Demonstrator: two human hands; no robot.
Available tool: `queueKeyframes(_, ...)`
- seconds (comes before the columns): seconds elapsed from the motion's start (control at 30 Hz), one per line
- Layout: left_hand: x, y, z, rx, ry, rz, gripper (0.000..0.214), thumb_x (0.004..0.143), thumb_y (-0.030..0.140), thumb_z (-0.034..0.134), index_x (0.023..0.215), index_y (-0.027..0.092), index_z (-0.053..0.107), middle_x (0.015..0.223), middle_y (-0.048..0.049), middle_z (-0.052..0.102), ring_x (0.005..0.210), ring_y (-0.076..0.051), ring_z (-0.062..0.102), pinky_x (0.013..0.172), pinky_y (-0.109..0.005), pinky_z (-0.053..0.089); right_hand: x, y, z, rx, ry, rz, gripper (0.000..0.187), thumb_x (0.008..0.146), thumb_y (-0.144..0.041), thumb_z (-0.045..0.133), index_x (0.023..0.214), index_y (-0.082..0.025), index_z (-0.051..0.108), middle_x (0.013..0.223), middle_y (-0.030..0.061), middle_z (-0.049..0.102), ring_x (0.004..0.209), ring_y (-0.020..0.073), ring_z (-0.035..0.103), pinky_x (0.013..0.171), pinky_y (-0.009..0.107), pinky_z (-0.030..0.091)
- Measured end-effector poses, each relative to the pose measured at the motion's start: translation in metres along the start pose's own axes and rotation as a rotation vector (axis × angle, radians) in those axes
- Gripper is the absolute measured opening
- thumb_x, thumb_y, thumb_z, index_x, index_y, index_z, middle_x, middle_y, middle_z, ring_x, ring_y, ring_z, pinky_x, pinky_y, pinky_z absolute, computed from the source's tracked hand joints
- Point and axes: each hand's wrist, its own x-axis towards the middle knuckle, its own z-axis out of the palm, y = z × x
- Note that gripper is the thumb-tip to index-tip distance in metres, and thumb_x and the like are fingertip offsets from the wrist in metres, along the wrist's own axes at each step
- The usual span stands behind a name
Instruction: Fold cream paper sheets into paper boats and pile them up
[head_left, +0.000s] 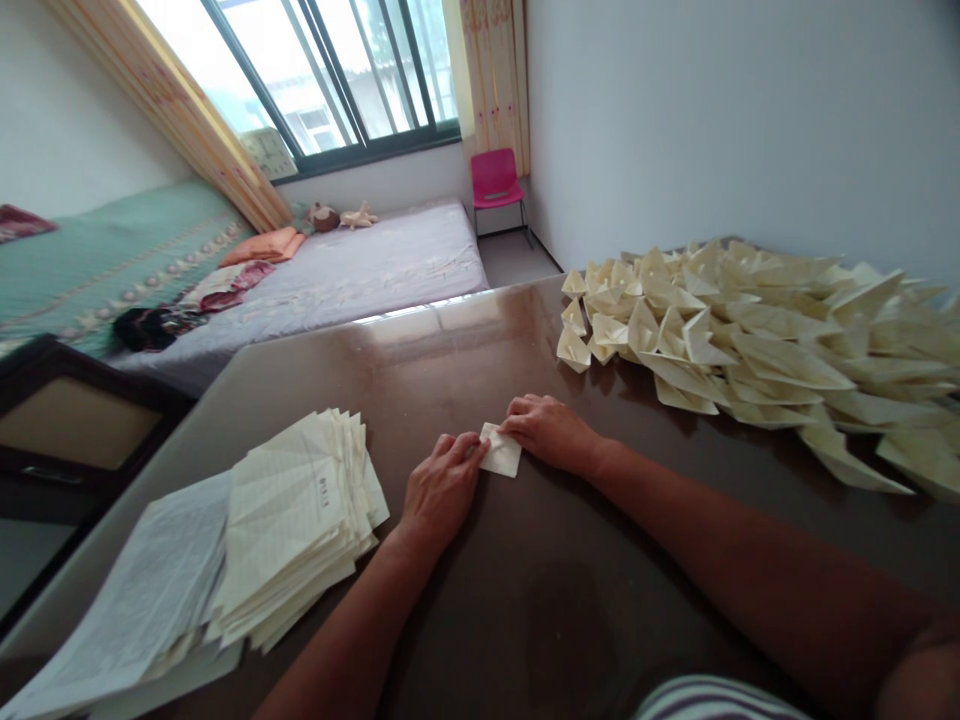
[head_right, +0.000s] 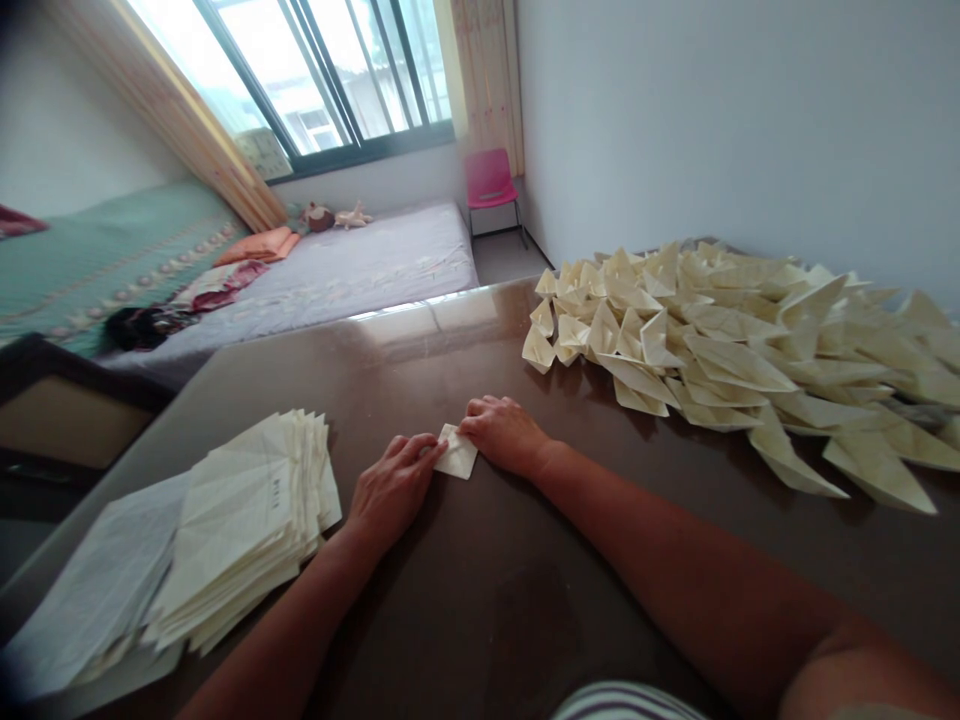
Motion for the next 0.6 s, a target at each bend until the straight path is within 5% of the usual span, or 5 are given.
queueKeyframes(0.37, -0.011, 0.005, -0.013, 0.072, -0.118, 0.023, 0.029, 0.085, 0.011, 0.051, 0.111, 0.021, 0.061, 0.111, -0.0054, 0.063, 0.100, -0.023, 0.053, 0.067, -0.033, 0.050, -0.007, 0.007, -0.019, -0.058, -0.055, -0.005, 0.017, 0.086, -0.029, 0.054, 0.085, -0.024, 0.070, 0.093, 0.0037, 0.066, 0.085, 0.0181, 0.059, 0.067, 0.028, 0.035)
queueKeyframes(0.6, -0.010, 0.004, -0.008, -0.141, 0.013, -0.016, 0.019, 0.083, 0.010, 0.047, 0.090, 0.020, 0.061, 0.103, -0.0042, 0.063, 0.094, -0.019, 0.055, 0.077, -0.030, 0.050, -0.005, -0.003, -0.008, -0.047, 0.021, 0.204, 0.033, 0.083, -0.053, 0.057, 0.084, -0.020, 0.062, 0.092, 0.0042, 0.062, 0.083, 0.0174, 0.058, 0.064, 0.026, 0.035)
